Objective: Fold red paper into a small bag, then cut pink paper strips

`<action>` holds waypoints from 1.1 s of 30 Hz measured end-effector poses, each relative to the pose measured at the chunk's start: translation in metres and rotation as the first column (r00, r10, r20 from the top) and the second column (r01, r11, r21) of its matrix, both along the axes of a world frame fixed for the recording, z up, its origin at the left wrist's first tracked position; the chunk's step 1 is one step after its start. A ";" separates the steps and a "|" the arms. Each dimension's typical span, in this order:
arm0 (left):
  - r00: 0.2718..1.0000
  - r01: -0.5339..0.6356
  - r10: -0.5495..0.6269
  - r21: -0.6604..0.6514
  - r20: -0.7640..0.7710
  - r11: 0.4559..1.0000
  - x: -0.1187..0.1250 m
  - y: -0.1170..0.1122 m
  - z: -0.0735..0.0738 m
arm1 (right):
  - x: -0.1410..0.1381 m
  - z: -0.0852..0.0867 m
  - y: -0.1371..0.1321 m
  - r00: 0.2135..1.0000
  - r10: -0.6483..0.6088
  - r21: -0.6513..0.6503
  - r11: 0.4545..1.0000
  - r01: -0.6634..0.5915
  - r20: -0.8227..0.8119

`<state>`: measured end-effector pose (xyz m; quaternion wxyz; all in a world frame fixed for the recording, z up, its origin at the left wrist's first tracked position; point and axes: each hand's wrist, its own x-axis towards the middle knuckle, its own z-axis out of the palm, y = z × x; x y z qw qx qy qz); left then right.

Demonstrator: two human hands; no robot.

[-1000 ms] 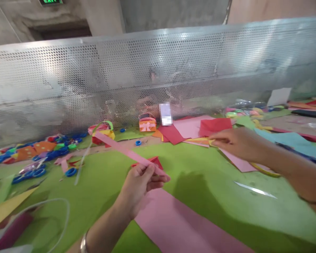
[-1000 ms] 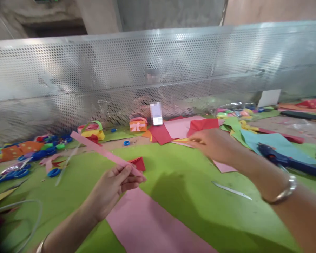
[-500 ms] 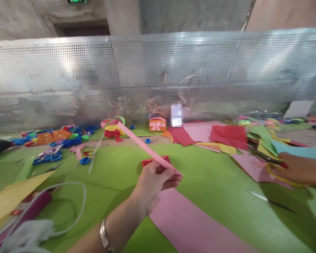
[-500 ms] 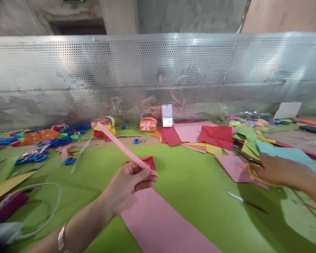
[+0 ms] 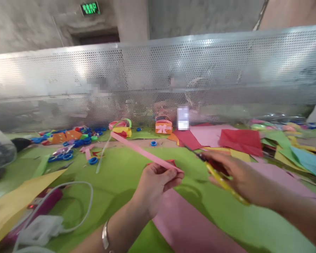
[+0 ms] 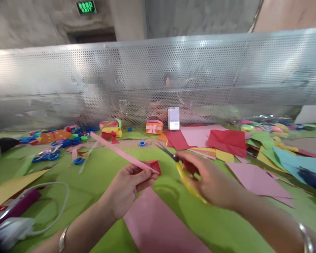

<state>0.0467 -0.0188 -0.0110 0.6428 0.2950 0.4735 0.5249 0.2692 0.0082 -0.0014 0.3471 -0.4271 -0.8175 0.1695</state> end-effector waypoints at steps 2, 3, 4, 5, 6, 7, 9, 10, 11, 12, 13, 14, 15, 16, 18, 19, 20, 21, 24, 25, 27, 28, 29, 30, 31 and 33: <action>0.999 -0.037 0.037 0.005 0.000 0.999 0.000 0.000 0.002 | -0.016 -0.015 -0.004 1.000 0.013 -0.057 0.998 -0.014 -0.014; 0.999 -0.050 0.050 0.005 -0.001 0.999 0.000 0.000 0.003 | -0.019 -0.023 -0.005 1.000 0.012 -0.075 0.997 -0.014 -0.022; 0.998 -0.058 0.058 0.006 -0.002 0.998 0.001 0.000 0.003 | -0.019 -0.030 -0.005 0.999 0.009 -0.078 0.997 -0.012 -0.032; 0.998 -0.063 0.063 0.007 -0.004 0.998 0.001 -0.001 0.002 | -0.018 -0.036 -0.004 0.999 0.018 -0.088 0.996 -0.021 -0.033; 0.998 -0.067 0.067 0.009 -0.006 0.998 0.002 -0.002 0.002 | -0.016 -0.040 -0.004 0.999 0.036 -0.108 0.993 -0.039 -0.029; 0.998 -0.069 0.069 0.009 -0.007 0.998 0.003 -0.002 0.001 | -0.014 -0.043 -0.003 0.998 0.057 -0.137 0.989 -0.059 -0.020; 0.997 -0.074 0.074 0.003 -0.012 0.997 0.004 -0.003 0.000 | -0.011 -0.044 -0.002 0.995 0.099 -0.204 0.975 -0.093 0.018; 0.997 -0.077 0.077 -0.001 -0.014 0.997 0.004 -0.004 -0.001 | -0.011 -0.044 -0.002 0.993 0.113 -0.233 0.967 -0.101 0.039; 0.997 -0.080 0.080 -0.005 -0.016 0.997 0.004 -0.003 -0.002 | -0.011 -0.043 -0.002 0.991 0.122 -0.255 0.961 -0.104 0.056; 0.996 -0.082 0.082 -0.003 -0.019 0.997 0.004 -0.003 -0.003 | -0.013 -0.042 -0.002 0.990 0.127 -0.271 0.957 -0.104 0.067; 0.996 -0.081 0.081 0.002 -0.022 0.997 0.004 -0.003 -0.003 | -0.014 -0.041 -0.003 0.989 0.130 -0.283 0.953 -0.104 0.073; 0.997 -0.079 0.079 0.013 -0.025 0.997 0.004 -0.002 -0.004 | -0.015 -0.040 -0.005 0.989 0.128 -0.294 0.951 -0.100 0.077; 0.997 -0.073 0.074 0.025 -0.028 0.997 0.003 -0.002 -0.004 | -0.017 -0.039 -0.006 0.989 0.125 -0.302 0.949 -0.095 0.080; 0.997 -0.068 0.069 0.037 -0.031 0.997 0.003 -0.001 -0.005 | -0.018 -0.038 -0.007 0.989 0.125 -0.311 0.946 -0.093 0.084; 0.997 -0.061 0.063 0.054 -0.032 0.997 0.002 -0.001 -0.005 | -0.021 -0.036 -0.009 0.988 0.123 -0.322 0.943 -0.088 0.090; 0.998 -0.057 0.059 0.060 -0.033 0.997 0.002 -0.001 -0.005 | -0.021 -0.036 -0.010 0.988 0.122 -0.328 0.941 -0.085 0.092; 0.998 -0.056 0.058 0.065 -0.034 0.996 0.002 -0.002 -0.005 | -0.022 -0.035 -0.010 0.988 0.121 -0.333 0.939 -0.082 0.095; 0.998 -0.055 0.058 0.069 -0.036 0.996 0.003 -0.002 -0.005 | -0.023 -0.035 -0.010 0.988 0.120 -0.338 0.938 -0.079 0.100; 0.998 -0.049 0.053 0.081 -0.046 0.996 0.003 -0.002 -0.005 | -0.024 -0.036 -0.010 0.986 0.118 -0.350 0.934 -0.070 0.117; 0.998 -0.045 0.049 0.082 -0.050 0.996 0.002 -0.002 -0.005 | -0.024 -0.036 -0.010 0.986 0.118 -0.354 0.933 -0.068 0.121; 0.997 -0.038 0.043 0.083 -0.059 0.996 0.002 -0.002 -0.005 | -0.025 -0.037 -0.010 0.985 0.120 -0.361 0.930 -0.069 0.121; 0.997 -0.038 0.043 0.085 -0.063 0.996 0.001 -0.002 -0.006 | -0.025 -0.037 -0.011 0.985 0.123 -0.364 0.929 -0.072 0.119; 0.997 -0.039 0.045 0.086 -0.069 0.996 0.001 -0.002 -0.006 | -0.025 -0.037 -0.011 0.985 0.126 -0.365 0.928 -0.076 0.115; 0.996 -0.041 0.047 0.088 -0.073 0.995 0.001 -0.002 -0.006 | -0.025 -0.037 -0.011 0.985 0.129 -0.364 0.928 -0.080 0.112; 0.996 -0.042 0.049 0.090 -0.076 0.995 0.001 -0.002 -0.007 | -0.025 -0.037 -0.011 0.985 0.131 -0.362 0.929 -0.083 0.111; 0.996 -0.043 0.051 0.097 -0.080 0.994 0.001 -0.002 -0.007 | -0.025 -0.037 -0.012 0.985 0.129 -0.357 0.931 -0.079 0.117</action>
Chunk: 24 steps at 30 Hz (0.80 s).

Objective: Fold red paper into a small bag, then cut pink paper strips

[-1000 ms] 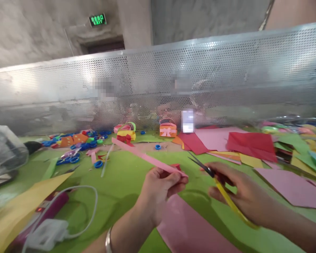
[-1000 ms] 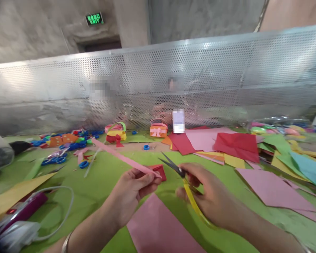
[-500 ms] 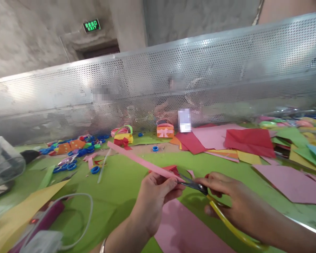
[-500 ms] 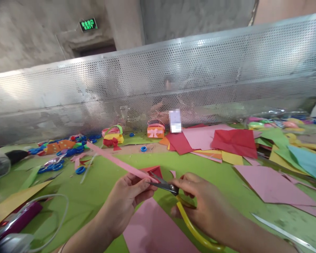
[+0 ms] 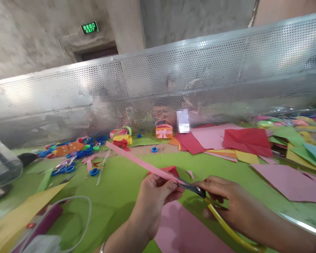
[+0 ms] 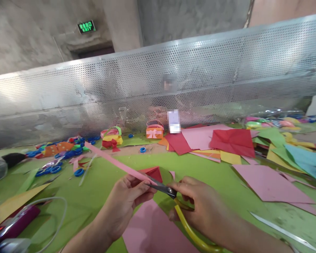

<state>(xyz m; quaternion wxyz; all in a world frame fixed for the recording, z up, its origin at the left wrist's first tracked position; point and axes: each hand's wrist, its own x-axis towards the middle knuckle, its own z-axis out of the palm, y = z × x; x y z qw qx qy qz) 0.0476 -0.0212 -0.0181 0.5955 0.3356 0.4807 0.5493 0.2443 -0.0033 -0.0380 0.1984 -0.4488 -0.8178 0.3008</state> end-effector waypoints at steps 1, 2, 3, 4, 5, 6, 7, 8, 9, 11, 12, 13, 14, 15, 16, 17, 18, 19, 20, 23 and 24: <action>1.000 -0.001 0.001 0.003 -0.001 1.000 0.000 0.000 0.000 | 0.000 0.000 0.000 1.000 -0.001 -0.002 1.000 0.001 0.004; 1.000 -0.001 0.001 0.004 0.000 1.000 0.001 0.000 0.000 | 0.000 0.001 -0.001 1.000 -0.004 -0.005 1.000 0.004 0.009; 1.000 -0.002 0.002 0.004 0.001 1.000 0.001 0.000 0.000 | -0.001 0.001 -0.001 1.000 -0.007 -0.012 1.000 0.007 0.015; 1.000 -0.003 0.003 0.000 0.001 1.000 0.001 -0.001 0.000 | -0.001 0.002 -0.002 1.000 -0.012 -0.019 1.000 0.012 0.020; 1.000 -0.006 0.006 -0.004 0.003 1.000 0.001 -0.001 0.000 | -0.001 0.002 -0.002 1.000 -0.016 -0.022 1.000 0.017 0.023; 1.000 -0.010 0.010 -0.010 0.004 1.000 0.001 0.000 0.000 | -0.001 0.002 -0.003 1.000 -0.021 -0.023 1.000 0.021 0.024; 1.000 -0.014 0.014 -0.013 0.002 1.000 0.001 0.000 0.000 | -0.001 0.002 -0.003 0.999 -0.022 -0.022 1.000 0.022 0.023; 1.000 -0.016 0.016 -0.016 -0.002 1.000 0.001 0.000 0.000 | -0.001 0.002 -0.003 1.000 -0.020 -0.018 1.000 0.021 0.018; 1.000 -0.016 0.016 -0.018 -0.009 1.000 0.000 0.000 0.000 | -0.001 0.002 -0.003 1.000 -0.017 -0.011 1.000 0.017 0.010; 1.000 -0.015 0.014 -0.020 -0.023 1.000 0.000 0.000 0.000 | -0.001 0.001 -0.003 1.000 -0.009 0.010 1.000 0.009 -0.003; 1.000 -0.013 0.013 -0.022 -0.025 1.000 0.000 -0.001 0.000 | -0.002 0.001 -0.002 1.000 -0.005 0.023 1.000 0.005 -0.007; 1.000 -0.012 0.012 -0.024 -0.024 1.000 -0.001 -0.001 0.000 | -0.002 0.001 -0.002 1.000 -0.007 0.036 0.999 0.007 -0.010; 1.000 -0.011 0.011 -0.026 -0.023 1.000 0.000 -0.001 0.000 | -0.002 0.000 -0.002 1.000 -0.010 0.047 0.999 0.010 -0.012; 1.000 -0.011 0.010 -0.030 -0.023 0.999 0.000 -0.001 0.000 | -0.002 0.000 -0.002 1.000 -0.010 0.051 0.999 0.011 -0.013; 1.000 -0.011 0.010 -0.034 -0.024 0.999 0.000 0.000 0.000 | -0.002 0.000 -0.002 1.000 -0.010 0.055 0.998 0.011 -0.011; 1.000 -0.010 0.009 -0.038 -0.025 0.999 0.001 0.000 -0.001 | -0.001 -0.001 -0.003 1.000 -0.009 0.060 0.998 0.010 -0.007; 1.000 -0.012 0.011 -0.042 -0.027 0.999 0.001 0.000 -0.001 | -0.001 -0.001 -0.003 1.000 -0.007 0.067 0.998 0.007 -0.001; 1.000 -0.015 0.014 -0.047 -0.027 0.999 0.001 0.000 -0.001 | -0.001 -0.002 -0.003 1.000 -0.005 0.075 0.997 0.004 0.007; 1.000 -0.019 0.017 -0.051 -0.026 0.999 0.001 0.000 -0.001 | 0.000 -0.002 -0.003 1.000 -0.004 0.082 0.997 0.003 0.015; 0.999 -0.018 0.016 -0.066 -0.029 0.998 0.001 -0.001 0.000 | 0.000 -0.003 -0.003 0.999 -0.009 0.095 0.995 0.005 0.039; 0.999 -0.017 0.015 -0.068 -0.031 0.998 0.001 -0.001 0.000 | 0.000 -0.003 -0.002 0.999 -0.008 0.092 0.996 0.004 0.046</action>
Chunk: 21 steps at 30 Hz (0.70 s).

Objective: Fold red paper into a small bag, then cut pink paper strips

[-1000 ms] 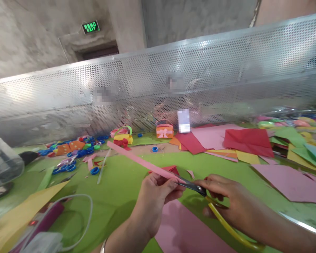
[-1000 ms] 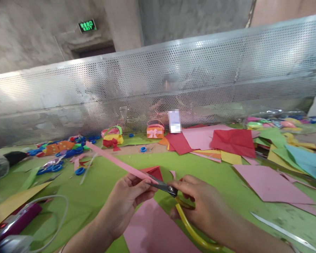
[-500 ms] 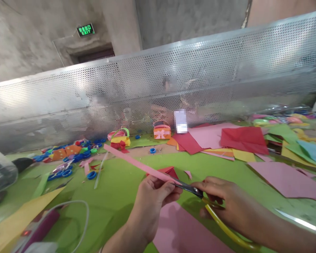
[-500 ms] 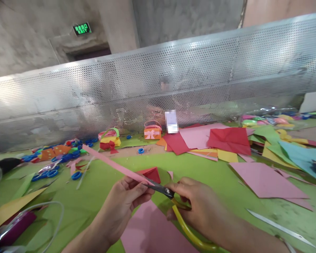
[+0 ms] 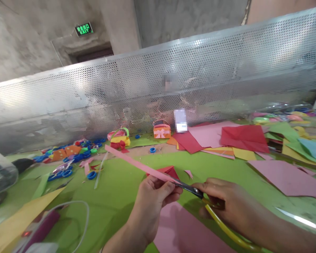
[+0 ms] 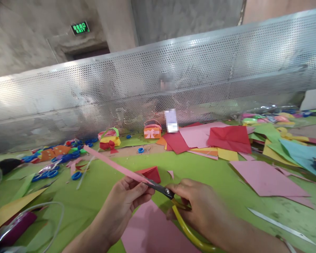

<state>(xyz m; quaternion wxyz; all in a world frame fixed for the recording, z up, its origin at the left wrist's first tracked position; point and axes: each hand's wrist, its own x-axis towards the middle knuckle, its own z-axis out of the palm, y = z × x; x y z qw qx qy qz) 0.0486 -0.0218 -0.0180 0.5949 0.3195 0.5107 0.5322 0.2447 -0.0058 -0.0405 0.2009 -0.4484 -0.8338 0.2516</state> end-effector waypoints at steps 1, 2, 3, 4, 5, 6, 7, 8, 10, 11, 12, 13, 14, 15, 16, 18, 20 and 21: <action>1.000 0.002 -0.002 0.000 -0.001 1.000 0.000 0.000 0.000 | 0.000 0.000 0.000 1.000 0.002 -0.002 1.000 -0.002 0.006; 1.000 0.004 -0.004 0.001 -0.001 1.000 -0.001 0.000 0.000 | 0.000 0.001 0.000 1.000 0.005 -0.004 1.000 -0.005 0.010; 1.000 0.005 -0.005 0.002 -0.001 1.000 -0.001 0.000 0.000 | 0.000 0.001 0.000 1.000 0.006 -0.001 1.000 -0.006 0.012; 1.000 0.005 -0.005 0.003 -0.001 1.000 -0.001 0.000 0.001 | 0.000 0.001 0.000 1.000 0.003 0.007 1.000 -0.003 0.011; 1.000 0.006 -0.006 0.003 -0.001 1.000 -0.001 0.000 0.001 | -0.001 0.001 0.000 1.000 -0.001 0.019 1.000 0.001 0.008; 1.000 0.008 -0.008 0.003 -0.002 1.000 -0.001 0.000 0.001 | 0.000 0.000 0.000 1.000 -0.007 0.033 0.999 0.007 0.007; 1.000 0.012 -0.012 0.003 -0.004 1.000 -0.001 0.000 0.001 | 0.000 -0.001 0.001 1.000 -0.013 0.050 0.999 0.012 0.007; 1.000 0.015 -0.015 0.003 -0.005 1.000 -0.001 -0.001 0.001 | 0.000 -0.002 0.001 1.000 -0.017 0.067 0.998 0.017 0.008; 1.000 0.013 -0.013 0.000 -0.010 1.000 -0.001 -0.001 0.000 | 0.001 -0.004 0.001 1.000 -0.018 0.104 0.994 0.017 0.010; 1.000 0.012 -0.012 0.002 -0.013 1.000 -0.002 -0.001 0.000 | 0.002 -0.006 0.001 1.000 -0.016 0.122 0.992 0.014 0.014; 1.000 0.012 -0.012 0.006 -0.015 1.000 -0.002 -0.001 -0.001 | 0.002 -0.007 0.001 1.000 -0.014 0.134 0.991 0.012 0.020; 1.000 0.018 -0.017 0.013 -0.016 1.000 -0.002 -0.001 -0.002 | 0.003 -0.008 0.001 0.999 -0.013 0.140 0.990 0.009 0.029; 1.000 0.025 -0.025 0.021 -0.015 0.999 -0.002 -0.001 -0.002 | 0.003 -0.009 0.001 0.999 -0.012 0.143 0.990 0.006 0.039; 0.999 0.034 -0.034 0.028 -0.012 0.999 -0.002 -0.001 -0.003 | 0.004 -0.009 0.001 0.999 -0.010 0.143 0.990 0.003 0.050; 0.999 0.040 -0.040 0.032 -0.006 0.999 -0.003 -0.001 -0.003 | 0.004 -0.010 0.002 0.998 -0.010 0.143 0.990 0.002 0.058; 0.999 0.042 -0.042 0.019 0.007 0.999 -0.003 0.000 -0.004 | 0.004 -0.011 0.002 0.998 -0.010 0.147 0.989 0.002 0.055; 0.999 0.033 -0.032 -0.002 0.017 0.999 -0.003 0.001 -0.003 | 0.004 -0.012 0.002 0.999 -0.009 0.149 0.989 0.002 0.048; 0.999 0.032 -0.032 -0.008 0.020 0.999 -0.003 0.001 -0.003 | 0.004 -0.012 0.002 0.999 -0.009 0.148 0.989 0.002 0.048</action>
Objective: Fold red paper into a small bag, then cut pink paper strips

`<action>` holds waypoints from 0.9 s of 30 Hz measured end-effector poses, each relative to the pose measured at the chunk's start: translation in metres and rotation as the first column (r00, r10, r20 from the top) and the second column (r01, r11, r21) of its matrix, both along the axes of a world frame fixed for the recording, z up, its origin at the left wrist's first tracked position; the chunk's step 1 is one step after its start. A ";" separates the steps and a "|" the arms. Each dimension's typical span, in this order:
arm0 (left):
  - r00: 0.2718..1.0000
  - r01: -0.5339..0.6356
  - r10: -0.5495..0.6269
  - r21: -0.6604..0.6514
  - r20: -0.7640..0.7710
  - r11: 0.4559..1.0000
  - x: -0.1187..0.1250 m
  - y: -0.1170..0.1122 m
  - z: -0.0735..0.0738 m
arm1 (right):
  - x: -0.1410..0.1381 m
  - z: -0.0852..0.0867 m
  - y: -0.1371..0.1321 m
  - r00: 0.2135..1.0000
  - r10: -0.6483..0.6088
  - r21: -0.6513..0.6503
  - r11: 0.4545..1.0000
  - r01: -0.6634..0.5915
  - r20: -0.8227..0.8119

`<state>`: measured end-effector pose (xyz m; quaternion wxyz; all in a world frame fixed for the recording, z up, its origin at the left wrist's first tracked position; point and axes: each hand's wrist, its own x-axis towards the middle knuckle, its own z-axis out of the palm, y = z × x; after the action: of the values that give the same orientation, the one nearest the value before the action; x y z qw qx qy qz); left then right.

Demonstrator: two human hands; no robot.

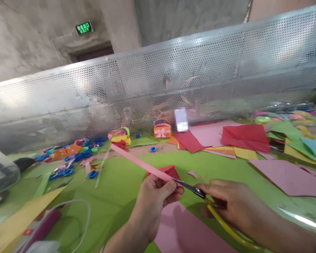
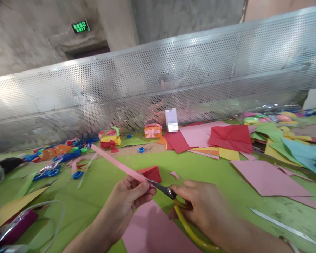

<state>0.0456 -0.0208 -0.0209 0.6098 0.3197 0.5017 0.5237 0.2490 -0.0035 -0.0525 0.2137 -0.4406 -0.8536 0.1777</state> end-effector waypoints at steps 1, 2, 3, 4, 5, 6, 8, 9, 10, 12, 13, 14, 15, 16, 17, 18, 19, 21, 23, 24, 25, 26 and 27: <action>1.000 0.003 -0.003 -0.005 0.004 1.000 0.000 0.000 0.001 | 0.000 0.000 0.000 1.000 0.001 -0.001 1.000 -0.001 0.007; 1.000 0.005 -0.005 -0.005 0.010 1.000 0.001 0.000 0.002 | 0.000 0.001 0.000 1.000 0.003 -0.004 1.000 -0.003 0.020; 1.000 0.008 -0.008 -0.001 0.019 1.000 0.001 0.000 0.003 | 0.001 0.002 0.001 0.999 0.004 -0.003 1.000 -0.004 0.033; 0.999 0.007 -0.007 0.002 0.031 1.000 0.001 0.000 0.004 | 0.001 0.003 0.001 0.999 0.006 0.000 1.000 -0.006 0.045; 0.999 0.001 -0.001 0.003 0.044 1.000 0.002 -0.001 0.005 | 0.001 0.004 0.001 0.999 0.010 0.005 1.000 -0.010 0.052; 0.999 -0.007 0.006 0.004 0.052 1.000 0.002 -0.001 0.006 | 0.001 0.005 0.001 0.998 0.013 0.006 1.000 -0.014 0.053; 0.998 -0.010 0.009 0.012 0.055 1.000 0.002 -0.001 0.007 | 0.001 0.006 0.001 0.999 0.011 0.001 1.000 -0.011 0.046; 0.999 -0.003 0.002 0.017 0.050 1.000 0.002 -0.001 0.007 | 0.001 0.006 0.001 0.999 0.007 -0.004 1.000 -0.007 0.040; 0.999 0.008 -0.009 0.022 0.042 1.000 0.001 0.000 0.007 | 0.000 0.006 0.001 0.999 0.004 -0.010 1.000 -0.004 0.036; 0.999 0.028 -0.029 0.034 0.034 0.999 0.000 0.000 0.005 | 0.000 0.005 0.000 1.000 0.006 -0.021 1.000 -0.005 0.028; 0.999 0.037 -0.038 0.037 0.032 0.999 0.000 0.001 0.004 | 0.000 0.004 0.000 1.000 0.010 -0.026 1.000 -0.010 0.025; 0.998 0.044 -0.045 0.038 0.033 0.998 -0.001 0.001 0.003 | -0.001 0.004 0.000 1.000 0.015 -0.031 0.999 -0.014 0.024; 0.998 0.050 -0.051 0.038 0.036 0.998 -0.001 0.001 0.002 | -0.001 0.004 0.000 0.999 0.016 -0.036 0.999 -0.015 0.028; 0.998 0.054 -0.056 0.037 0.038 0.998 -0.001 0.001 0.001 | -0.002 0.005 -0.001 0.999 0.017 -0.037 0.999 -0.016 0.032; 0.997 0.059 -0.061 0.037 0.040 0.998 0.000 0.001 0.001 | -0.002 0.005 -0.001 0.999 0.017 -0.038 0.999 -0.015 0.031; 0.997 0.064 -0.065 0.035 0.040 0.997 0.000 0.001 0.001 | -0.003 0.006 -0.002 0.999 0.018 -0.040 0.999 -0.017 0.030; 0.997 0.066 -0.067 0.036 0.039 0.997 0.001 0.001 0.001 | -0.003 0.007 -0.002 0.999 0.019 -0.043 0.999 -0.018 0.028; 0.997 0.070 -0.071 0.037 0.039 0.997 0.001 0.001 0.002 | -0.004 0.007 -0.003 0.999 0.027 -0.053 0.998 -0.026 0.021; 0.997 0.065 -0.067 0.032 0.050 0.997 0.002 0.001 0.002 | -0.004 0.006 -0.004 0.999 0.033 -0.052 0.998 -0.032 0.012; 0.996 0.061 -0.062 0.027 0.057 0.998 0.002 0.000 0.002 | -0.004 0.006 -0.005 1.000 0.031 -0.043 0.999 -0.031 0.004; 0.996 0.060 -0.061 0.023 0.062 0.998 0.001 0.000 0.002 | -0.004 0.004 -0.005 0.999 0.032 -0.038 0.999 -0.032 -0.006; 0.996 0.059 -0.060 0.021 0.067 0.998 0.001 0.000 0.002 | -0.005 0.003 -0.005 0.999 0.036 -0.040 0.999 -0.036 -0.013; 0.996 0.058 -0.059 0.020 0.071 0.998 0.000 0.000 0.001 | -0.005 0.002 -0.005 0.999 0.039 -0.044 0.998 -0.040 -0.015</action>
<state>0.0456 -0.0212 -0.0197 0.6396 0.3208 0.4651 0.5213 0.2441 -0.0083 -0.0506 0.2063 -0.4270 -0.8565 0.2040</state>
